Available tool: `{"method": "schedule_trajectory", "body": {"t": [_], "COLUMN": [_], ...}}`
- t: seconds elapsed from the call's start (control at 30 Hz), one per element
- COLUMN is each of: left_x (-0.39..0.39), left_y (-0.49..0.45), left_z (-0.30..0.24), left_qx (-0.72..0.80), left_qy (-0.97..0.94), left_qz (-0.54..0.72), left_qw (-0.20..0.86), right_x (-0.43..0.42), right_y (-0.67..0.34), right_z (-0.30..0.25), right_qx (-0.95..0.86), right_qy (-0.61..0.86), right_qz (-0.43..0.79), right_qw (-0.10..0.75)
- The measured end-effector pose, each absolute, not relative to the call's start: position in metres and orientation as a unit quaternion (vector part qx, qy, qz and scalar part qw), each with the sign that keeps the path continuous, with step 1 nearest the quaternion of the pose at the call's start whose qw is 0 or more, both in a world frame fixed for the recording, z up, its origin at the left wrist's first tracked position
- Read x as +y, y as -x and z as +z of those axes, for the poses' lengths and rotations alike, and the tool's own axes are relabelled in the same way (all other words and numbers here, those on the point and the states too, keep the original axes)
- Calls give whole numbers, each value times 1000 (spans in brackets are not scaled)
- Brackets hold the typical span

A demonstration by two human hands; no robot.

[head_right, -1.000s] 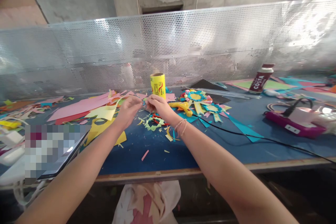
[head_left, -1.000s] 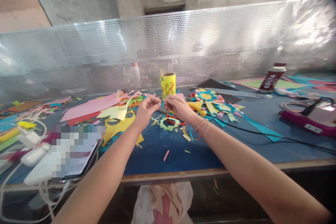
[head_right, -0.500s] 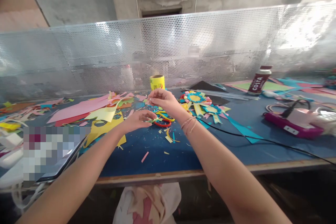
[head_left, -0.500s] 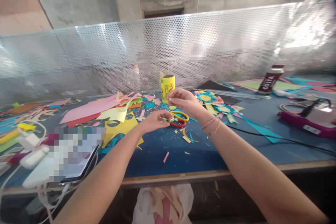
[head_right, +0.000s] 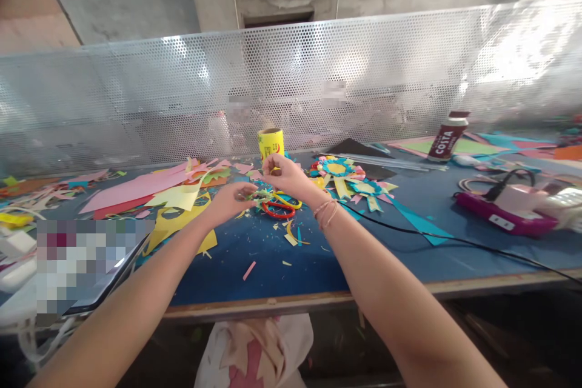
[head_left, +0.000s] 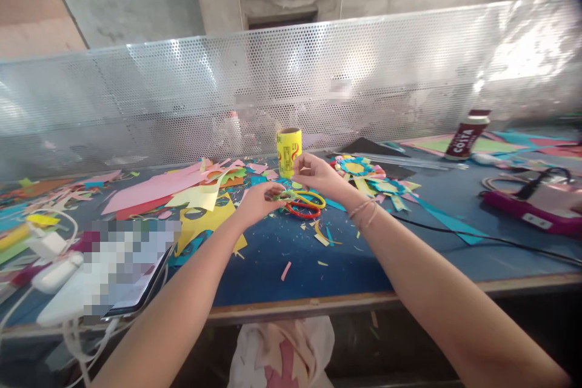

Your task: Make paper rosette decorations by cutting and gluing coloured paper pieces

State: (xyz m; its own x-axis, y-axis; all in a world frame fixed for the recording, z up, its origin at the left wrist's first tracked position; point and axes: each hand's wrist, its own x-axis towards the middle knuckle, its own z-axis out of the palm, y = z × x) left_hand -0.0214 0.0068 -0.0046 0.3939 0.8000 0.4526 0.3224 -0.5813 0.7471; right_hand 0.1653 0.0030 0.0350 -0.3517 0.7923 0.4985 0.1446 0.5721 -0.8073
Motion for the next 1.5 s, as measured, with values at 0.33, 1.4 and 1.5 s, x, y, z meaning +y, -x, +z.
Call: {"method": "schedule_trajectory", "body": {"t": [0.33,1.4,1.5], "left_x": [8,17,16], "left_y": [22,37,33], "left_z": [-2,-4,0], "left_qx": [382,553,500], "left_qy": [-764,-729,-733], "left_qz": [452,370,428], "left_qw": [258,163,172], "right_x": [0,9,3], "right_y": [-158,-167,-164], "right_z": [30,36,39], "right_qx": [-870,-517,-494], "right_qy": [373,323,300], "right_qz": [33,559,627], "right_qw": [322,561,523]}}
